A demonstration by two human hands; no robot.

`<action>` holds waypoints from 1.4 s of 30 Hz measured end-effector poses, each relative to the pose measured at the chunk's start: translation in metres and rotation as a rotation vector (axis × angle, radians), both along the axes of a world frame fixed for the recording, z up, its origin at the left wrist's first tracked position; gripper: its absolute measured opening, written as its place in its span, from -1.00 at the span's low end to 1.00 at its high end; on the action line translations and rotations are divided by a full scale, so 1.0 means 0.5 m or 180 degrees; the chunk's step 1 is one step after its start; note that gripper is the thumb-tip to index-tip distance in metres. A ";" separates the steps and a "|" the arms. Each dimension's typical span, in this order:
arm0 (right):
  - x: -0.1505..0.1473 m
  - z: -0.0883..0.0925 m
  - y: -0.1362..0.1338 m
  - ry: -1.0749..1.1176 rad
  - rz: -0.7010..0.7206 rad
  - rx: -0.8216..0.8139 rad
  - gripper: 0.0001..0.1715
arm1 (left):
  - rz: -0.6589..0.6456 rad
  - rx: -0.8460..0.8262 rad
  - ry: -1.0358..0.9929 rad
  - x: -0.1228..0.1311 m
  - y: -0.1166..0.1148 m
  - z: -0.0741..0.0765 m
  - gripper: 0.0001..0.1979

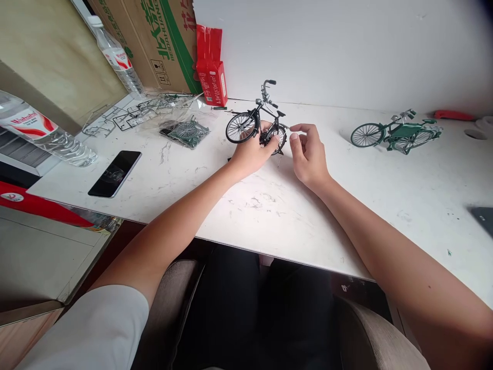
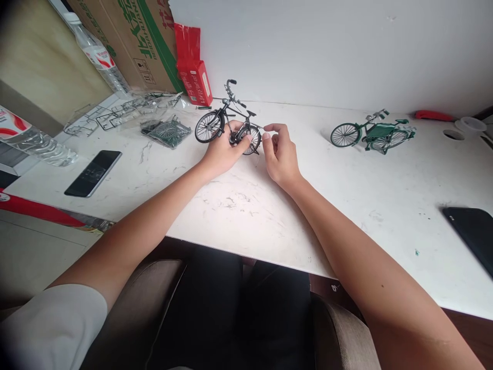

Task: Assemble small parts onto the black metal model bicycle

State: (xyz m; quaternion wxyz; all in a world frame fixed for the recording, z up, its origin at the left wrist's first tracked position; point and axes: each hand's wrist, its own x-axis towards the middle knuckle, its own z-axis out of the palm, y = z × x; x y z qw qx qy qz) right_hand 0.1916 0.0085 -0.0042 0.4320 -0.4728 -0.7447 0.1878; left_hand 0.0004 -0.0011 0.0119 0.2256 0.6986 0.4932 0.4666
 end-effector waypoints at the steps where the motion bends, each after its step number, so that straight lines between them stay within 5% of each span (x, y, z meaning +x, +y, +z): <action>1: 0.001 0.002 0.000 -0.0033 -0.0033 0.0040 -0.16 | 0.0054 -0.0033 -0.0021 -0.002 0.002 0.002 -0.80; 12: 0.031 0.056 0.004 -0.1314 0.0390 -0.0149 -0.54 | 0.0285 -0.0294 -0.0465 -0.020 0.019 0.005 -0.76; 19: 0.088 0.092 0.023 -0.1563 0.0417 -0.0376 -0.54 | 0.0222 -0.0242 -0.0315 -0.024 0.027 -0.009 -0.75; 23: 0.099 0.085 0.032 -0.1679 0.0395 -0.0597 -0.60 | 0.0231 -0.0176 -0.0253 -0.031 0.031 -0.008 -0.79; 28: 0.073 0.064 0.026 -0.1719 0.0577 -0.0694 -0.41 | 0.0240 -0.0155 -0.0367 -0.042 0.037 -0.015 -0.78; 34: 0.048 0.047 0.018 -0.1583 0.1125 -0.0540 -0.69 | 0.0222 -0.0193 -0.0444 -0.042 0.033 -0.009 -0.71; 42: 0.048 0.038 0.022 -0.1636 0.1064 -0.0335 -0.79 | 0.0192 -0.0858 -0.1106 -0.035 0.045 -0.025 -0.63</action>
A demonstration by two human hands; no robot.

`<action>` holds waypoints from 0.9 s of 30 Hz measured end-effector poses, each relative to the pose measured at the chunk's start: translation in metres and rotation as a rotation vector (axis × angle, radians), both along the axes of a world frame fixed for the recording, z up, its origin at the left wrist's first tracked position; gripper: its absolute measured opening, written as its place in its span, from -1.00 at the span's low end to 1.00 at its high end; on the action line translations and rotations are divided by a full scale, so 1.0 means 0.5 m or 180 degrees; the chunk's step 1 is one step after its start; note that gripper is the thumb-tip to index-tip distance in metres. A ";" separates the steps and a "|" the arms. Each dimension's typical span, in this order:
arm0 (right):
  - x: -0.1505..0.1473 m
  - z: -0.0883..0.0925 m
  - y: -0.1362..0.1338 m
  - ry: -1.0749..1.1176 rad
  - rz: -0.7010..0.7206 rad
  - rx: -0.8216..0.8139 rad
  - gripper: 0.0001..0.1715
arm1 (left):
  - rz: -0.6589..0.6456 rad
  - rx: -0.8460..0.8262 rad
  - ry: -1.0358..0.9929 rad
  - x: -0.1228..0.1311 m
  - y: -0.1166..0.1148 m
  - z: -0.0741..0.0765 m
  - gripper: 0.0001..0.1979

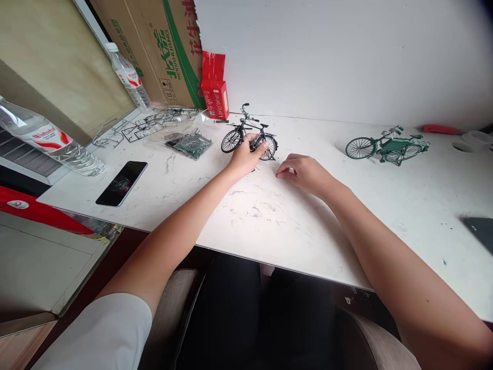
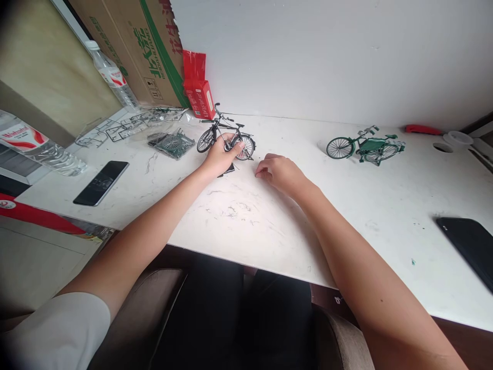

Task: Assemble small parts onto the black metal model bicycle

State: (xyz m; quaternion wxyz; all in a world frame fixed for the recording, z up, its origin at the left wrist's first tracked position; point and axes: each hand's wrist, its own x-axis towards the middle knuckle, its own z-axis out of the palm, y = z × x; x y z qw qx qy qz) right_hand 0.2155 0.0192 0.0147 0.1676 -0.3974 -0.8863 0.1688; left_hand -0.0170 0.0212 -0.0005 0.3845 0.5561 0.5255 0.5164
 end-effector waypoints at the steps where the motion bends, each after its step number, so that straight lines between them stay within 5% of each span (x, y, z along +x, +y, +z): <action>1: -0.001 0.000 -0.001 -0.0069 -0.0013 0.0061 -0.79 | -0.0032 -0.0054 -0.0180 0.003 0.001 -0.001 -0.64; 10: -0.008 0.005 -0.013 -0.0628 -0.0225 0.0364 -0.73 | -0.0294 -0.0498 -0.1379 0.015 -0.005 0.017 -0.80; 17: 0.013 0.012 0.001 -0.0571 -0.0300 0.0350 -0.74 | -0.0524 -0.0638 -0.1623 0.011 -0.011 0.030 -0.89; 27: 0.034 0.015 0.019 -0.0463 -0.0270 0.0091 -0.75 | -0.0177 -0.0626 -0.1609 0.014 -0.009 0.033 -0.85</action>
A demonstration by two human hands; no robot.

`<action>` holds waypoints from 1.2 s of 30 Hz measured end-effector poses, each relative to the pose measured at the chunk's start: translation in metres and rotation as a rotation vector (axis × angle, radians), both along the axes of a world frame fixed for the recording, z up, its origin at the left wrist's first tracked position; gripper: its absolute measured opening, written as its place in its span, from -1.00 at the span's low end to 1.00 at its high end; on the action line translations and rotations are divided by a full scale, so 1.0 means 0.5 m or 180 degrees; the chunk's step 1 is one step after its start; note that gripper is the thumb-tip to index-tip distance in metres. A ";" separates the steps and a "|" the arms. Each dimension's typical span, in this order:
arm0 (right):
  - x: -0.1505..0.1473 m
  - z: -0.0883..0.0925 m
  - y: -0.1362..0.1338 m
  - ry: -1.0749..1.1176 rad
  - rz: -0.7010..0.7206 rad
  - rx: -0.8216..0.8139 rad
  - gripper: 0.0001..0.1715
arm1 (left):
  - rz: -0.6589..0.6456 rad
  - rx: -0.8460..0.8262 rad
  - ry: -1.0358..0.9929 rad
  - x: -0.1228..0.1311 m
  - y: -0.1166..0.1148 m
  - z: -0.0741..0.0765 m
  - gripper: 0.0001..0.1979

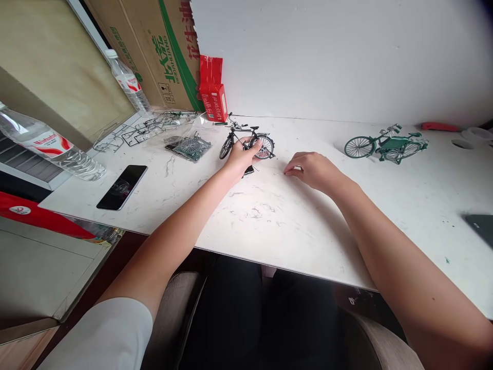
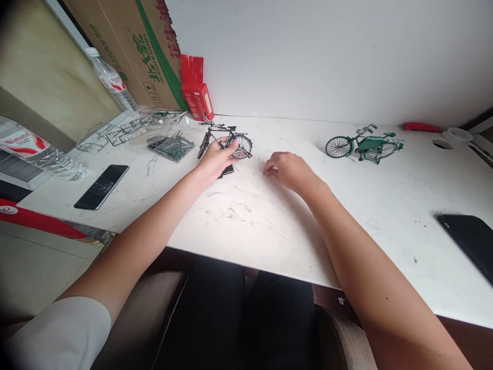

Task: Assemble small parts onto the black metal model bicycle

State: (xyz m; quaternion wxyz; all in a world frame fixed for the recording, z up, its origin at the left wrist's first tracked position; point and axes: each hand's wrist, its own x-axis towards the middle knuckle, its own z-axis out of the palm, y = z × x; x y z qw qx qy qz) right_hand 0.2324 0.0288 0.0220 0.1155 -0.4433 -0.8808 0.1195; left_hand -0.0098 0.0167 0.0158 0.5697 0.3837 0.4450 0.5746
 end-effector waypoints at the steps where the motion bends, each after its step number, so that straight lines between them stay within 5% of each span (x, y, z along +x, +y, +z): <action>1: -0.004 -0.001 -0.002 -0.0001 -0.0014 0.0023 -0.76 | -0.0008 0.0004 0.0010 0.001 0.000 0.000 -0.85; 10: -0.030 -0.022 -0.011 0.0887 -0.0350 -0.0078 -0.89 | 0.0335 0.0143 0.0179 -0.006 0.023 -0.029 -0.77; 16: -0.044 -0.037 -0.009 0.1721 -0.0266 -0.0091 -0.78 | 0.0075 0.0356 0.0197 -0.007 0.035 -0.057 -0.69; 29: -0.065 -0.023 -0.028 0.2800 -0.0479 -0.2007 -0.64 | -0.0385 0.0707 0.0142 0.003 0.021 -0.054 -0.51; 36: -0.062 -0.008 -0.033 0.2994 -0.0373 -0.2380 -0.59 | -0.0368 0.0823 0.0163 0.003 0.028 -0.063 -0.50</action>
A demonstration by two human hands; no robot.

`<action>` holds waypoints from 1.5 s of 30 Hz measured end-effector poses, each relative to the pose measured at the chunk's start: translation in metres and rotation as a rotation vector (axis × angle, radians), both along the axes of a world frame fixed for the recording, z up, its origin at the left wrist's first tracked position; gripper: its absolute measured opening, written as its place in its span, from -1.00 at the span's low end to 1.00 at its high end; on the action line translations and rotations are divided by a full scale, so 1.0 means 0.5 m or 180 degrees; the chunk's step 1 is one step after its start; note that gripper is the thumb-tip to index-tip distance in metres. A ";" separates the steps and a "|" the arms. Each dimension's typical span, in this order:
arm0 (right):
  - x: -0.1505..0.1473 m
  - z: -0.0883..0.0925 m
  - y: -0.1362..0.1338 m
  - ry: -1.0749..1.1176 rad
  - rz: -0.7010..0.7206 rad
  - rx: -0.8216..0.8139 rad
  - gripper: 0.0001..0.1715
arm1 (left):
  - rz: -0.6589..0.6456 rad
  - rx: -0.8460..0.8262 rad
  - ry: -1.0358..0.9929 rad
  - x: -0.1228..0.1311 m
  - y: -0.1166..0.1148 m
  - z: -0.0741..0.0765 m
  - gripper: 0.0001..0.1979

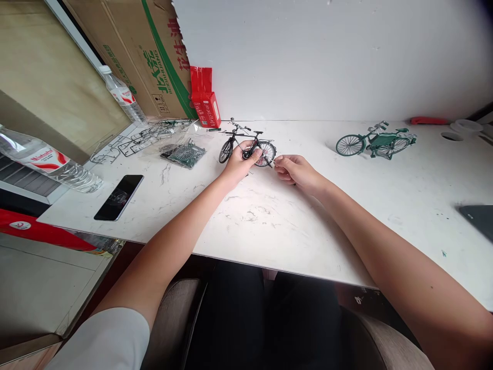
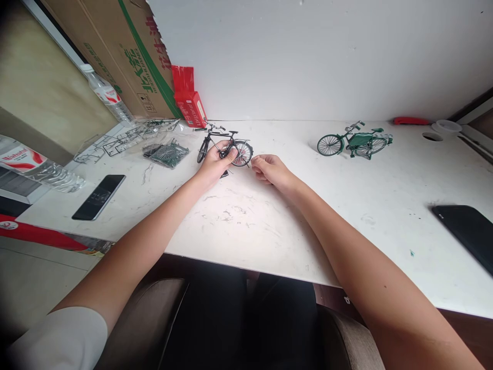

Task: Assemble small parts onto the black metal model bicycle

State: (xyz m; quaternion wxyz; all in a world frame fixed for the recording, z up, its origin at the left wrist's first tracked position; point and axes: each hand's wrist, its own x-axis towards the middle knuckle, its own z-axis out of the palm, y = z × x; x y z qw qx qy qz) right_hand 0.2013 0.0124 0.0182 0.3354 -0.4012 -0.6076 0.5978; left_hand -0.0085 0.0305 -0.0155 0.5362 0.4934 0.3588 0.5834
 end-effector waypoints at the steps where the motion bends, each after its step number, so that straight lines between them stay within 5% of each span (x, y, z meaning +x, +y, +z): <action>1: 0.001 0.003 -0.001 -0.0011 0.0007 -0.0001 -0.58 | 0.0012 0.0021 0.0005 -0.001 0.001 -0.001 -0.50; 15: 0.001 0.002 -0.001 0.0037 -0.0112 -0.0057 -0.53 | 0.0142 0.0267 0.0674 0.003 -0.009 0.002 -0.35; 35: -0.025 0.015 -0.026 0.0825 -0.0510 -0.0556 -0.42 | 0.0628 0.0653 0.0664 0.013 -0.016 -0.007 -0.49; 45: -0.028 -0.005 -0.023 0.0643 -0.0577 -0.0005 -0.29 | 0.0600 0.0744 0.0666 0.013 -0.014 -0.011 -0.45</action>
